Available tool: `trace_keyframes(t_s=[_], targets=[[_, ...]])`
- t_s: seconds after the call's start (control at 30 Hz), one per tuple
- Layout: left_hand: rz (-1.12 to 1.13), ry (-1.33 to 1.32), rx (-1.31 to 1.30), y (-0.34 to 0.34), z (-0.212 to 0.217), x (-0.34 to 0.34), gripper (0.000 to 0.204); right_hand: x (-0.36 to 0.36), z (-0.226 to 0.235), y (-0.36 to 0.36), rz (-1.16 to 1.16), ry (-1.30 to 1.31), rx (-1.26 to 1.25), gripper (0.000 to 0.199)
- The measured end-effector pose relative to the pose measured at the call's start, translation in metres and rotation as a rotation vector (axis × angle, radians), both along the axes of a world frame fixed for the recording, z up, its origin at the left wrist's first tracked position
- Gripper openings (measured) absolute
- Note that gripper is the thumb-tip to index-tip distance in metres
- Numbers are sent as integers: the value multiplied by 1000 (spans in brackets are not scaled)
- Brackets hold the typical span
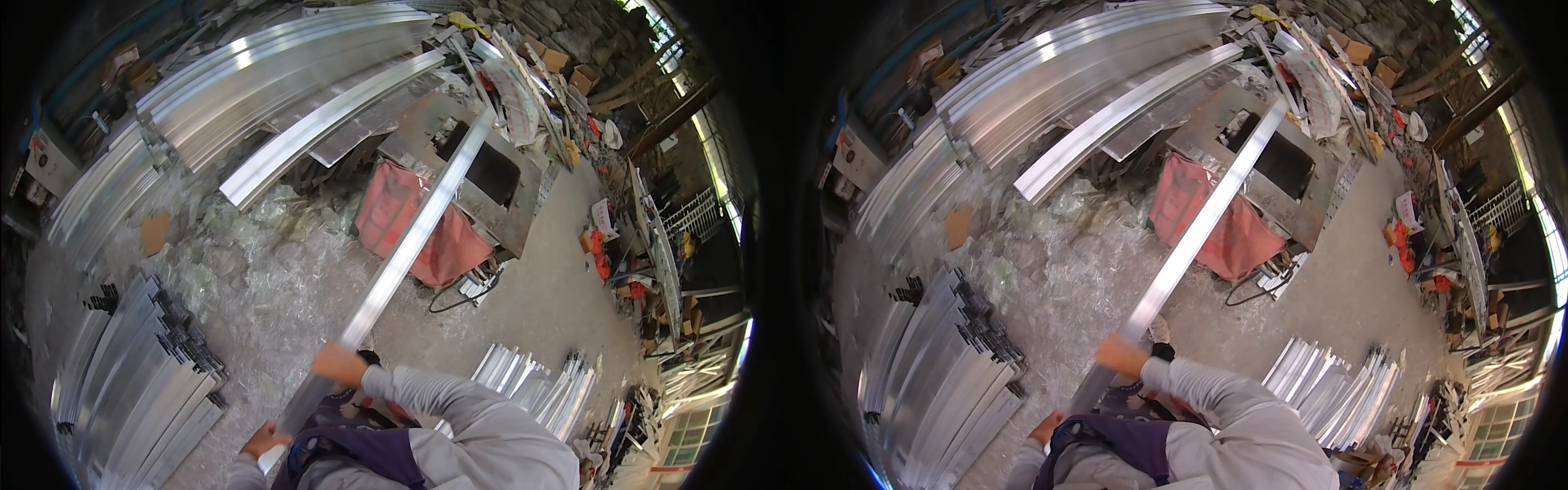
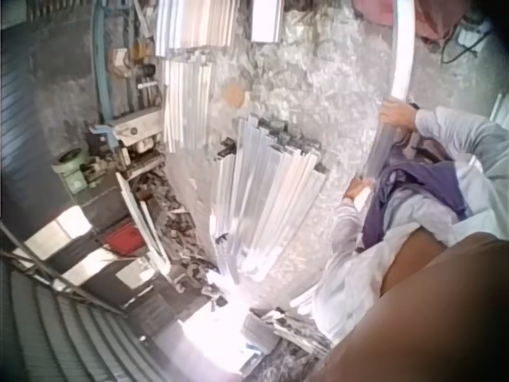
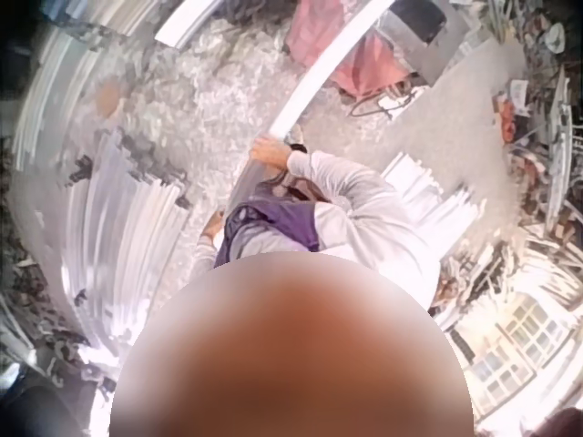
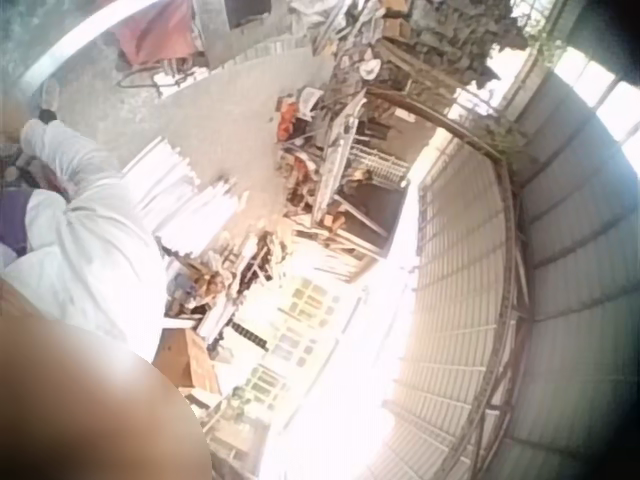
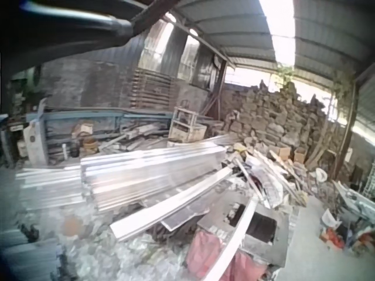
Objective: The person picks up long, flat metal sheets from a pile on the floor, wipes them with a cloth, and places them on a nearby workbench. The person repeats this process for several sheets.
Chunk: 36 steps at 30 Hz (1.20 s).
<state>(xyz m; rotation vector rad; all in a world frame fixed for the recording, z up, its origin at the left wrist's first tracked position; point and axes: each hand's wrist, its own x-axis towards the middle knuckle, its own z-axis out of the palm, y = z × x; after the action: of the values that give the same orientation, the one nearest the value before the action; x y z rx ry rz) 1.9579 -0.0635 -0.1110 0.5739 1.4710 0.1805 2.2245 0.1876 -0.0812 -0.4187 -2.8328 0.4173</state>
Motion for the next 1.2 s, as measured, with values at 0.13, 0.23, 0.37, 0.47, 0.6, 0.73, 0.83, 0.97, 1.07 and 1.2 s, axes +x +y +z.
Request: trace_keyframes(t_s=[0.13,0.23,0.37,0.47,0.6,0.73,0.83,0.97,1.07,1.2], targets=[[-151,182,318,164,-22,85,89,83,18,163,-154,19,80,12],[-298,227,460,308,22,166,94,164,46,279,-326,-213,298,12],[-296,199,605,444,60,245,92,225,91,395,-477,-313,480,12],[-336,161,608,505,80,274,87,250,112,438,-540,-394,567,9],[-373,134,588,511,96,289,83,279,109,436,-587,-436,531,9],[-298,179,635,444,37,244,87,222,86,390,-528,-460,466,13],[-244,71,467,354,25,194,84,175,70,299,-479,-517,476,21],[-180,37,304,204,5,107,83,103,26,162,-360,-466,287,24],[-106,12,228,120,25,65,82,55,23,76,-323,-401,217,21],[-51,55,213,66,35,17,81,7,39,37,-295,-265,194,16]])
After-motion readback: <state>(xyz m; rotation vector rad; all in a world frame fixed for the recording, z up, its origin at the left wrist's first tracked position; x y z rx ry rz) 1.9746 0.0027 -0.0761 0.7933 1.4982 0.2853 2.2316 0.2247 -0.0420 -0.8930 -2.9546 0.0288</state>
